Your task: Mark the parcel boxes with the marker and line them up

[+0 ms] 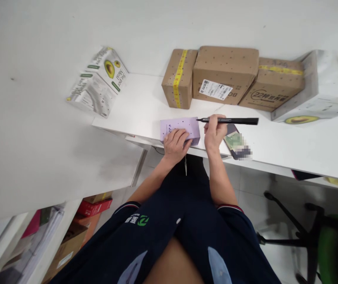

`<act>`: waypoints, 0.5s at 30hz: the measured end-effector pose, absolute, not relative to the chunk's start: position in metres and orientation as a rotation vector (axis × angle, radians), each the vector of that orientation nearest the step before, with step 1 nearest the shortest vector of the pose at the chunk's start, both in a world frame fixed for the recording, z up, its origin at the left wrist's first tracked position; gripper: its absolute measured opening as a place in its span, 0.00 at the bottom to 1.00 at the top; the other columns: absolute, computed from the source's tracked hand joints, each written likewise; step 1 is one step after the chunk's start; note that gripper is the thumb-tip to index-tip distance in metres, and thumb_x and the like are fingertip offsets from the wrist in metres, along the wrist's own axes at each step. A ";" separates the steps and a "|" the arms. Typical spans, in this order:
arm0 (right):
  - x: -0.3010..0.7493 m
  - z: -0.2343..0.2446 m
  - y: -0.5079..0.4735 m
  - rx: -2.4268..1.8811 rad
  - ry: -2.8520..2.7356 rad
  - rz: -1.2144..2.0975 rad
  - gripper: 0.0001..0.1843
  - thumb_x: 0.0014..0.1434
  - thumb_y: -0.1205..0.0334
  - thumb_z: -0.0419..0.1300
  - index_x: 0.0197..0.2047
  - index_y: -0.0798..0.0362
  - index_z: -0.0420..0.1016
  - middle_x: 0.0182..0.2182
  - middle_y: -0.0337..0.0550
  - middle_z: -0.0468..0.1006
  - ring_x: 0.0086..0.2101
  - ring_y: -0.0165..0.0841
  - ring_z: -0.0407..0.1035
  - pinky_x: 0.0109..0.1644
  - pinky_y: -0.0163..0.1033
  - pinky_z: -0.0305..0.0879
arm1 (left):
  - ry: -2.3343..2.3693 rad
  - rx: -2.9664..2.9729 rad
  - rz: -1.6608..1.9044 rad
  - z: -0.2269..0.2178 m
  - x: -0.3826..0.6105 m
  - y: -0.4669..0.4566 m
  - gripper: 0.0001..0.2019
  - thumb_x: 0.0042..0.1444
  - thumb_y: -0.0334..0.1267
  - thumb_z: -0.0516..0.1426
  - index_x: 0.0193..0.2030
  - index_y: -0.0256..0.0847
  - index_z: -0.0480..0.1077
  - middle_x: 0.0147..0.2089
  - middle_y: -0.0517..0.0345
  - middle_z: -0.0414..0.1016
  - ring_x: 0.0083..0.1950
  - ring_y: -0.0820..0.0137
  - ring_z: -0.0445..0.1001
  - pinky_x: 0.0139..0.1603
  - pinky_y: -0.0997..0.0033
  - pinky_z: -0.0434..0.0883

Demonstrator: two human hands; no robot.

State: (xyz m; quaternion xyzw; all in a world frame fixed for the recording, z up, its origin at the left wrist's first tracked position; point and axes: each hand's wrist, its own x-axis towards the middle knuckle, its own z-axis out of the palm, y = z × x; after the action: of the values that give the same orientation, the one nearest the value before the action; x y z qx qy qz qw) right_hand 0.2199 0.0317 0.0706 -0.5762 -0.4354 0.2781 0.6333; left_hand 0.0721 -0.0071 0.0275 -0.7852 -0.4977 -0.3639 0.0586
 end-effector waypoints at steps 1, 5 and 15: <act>0.229 0.069 0.033 -1.357 -0.986 0.603 0.20 0.66 0.40 0.46 0.37 0.48 0.62 0.21 0.29 0.62 0.19 0.27 0.59 0.26 0.34 0.59 | -1.506 -2.382 -1.102 0.028 0.072 -0.007 0.14 0.66 0.45 0.55 0.49 0.43 0.78 0.53 0.49 0.82 0.56 0.58 0.78 0.55 0.59 0.68; 0.264 0.061 0.035 -1.752 -1.278 0.500 0.18 0.60 0.42 0.58 0.35 0.49 0.67 0.20 0.34 0.68 0.24 0.33 0.65 0.34 0.39 0.65 | -1.510 -2.372 -1.098 0.027 0.072 -0.006 0.15 0.66 0.46 0.55 0.49 0.42 0.78 0.53 0.48 0.82 0.56 0.58 0.78 0.55 0.59 0.68; 0.248 0.045 0.035 -2.346 -1.821 0.525 0.19 0.62 0.49 0.59 0.47 0.56 0.73 0.40 0.64 0.80 0.42 0.50 0.75 0.44 0.48 0.67 | -1.518 -2.413 -1.071 0.030 0.072 -0.008 0.14 0.66 0.45 0.55 0.51 0.43 0.77 0.54 0.48 0.81 0.58 0.57 0.77 0.55 0.59 0.66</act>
State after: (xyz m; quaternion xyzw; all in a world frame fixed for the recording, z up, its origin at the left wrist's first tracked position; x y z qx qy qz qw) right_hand 0.2481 0.0354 0.0448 -0.7763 -0.6026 0.1737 0.0629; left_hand 0.0717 -0.0080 0.0302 -0.7915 -0.4979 -0.3512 0.0479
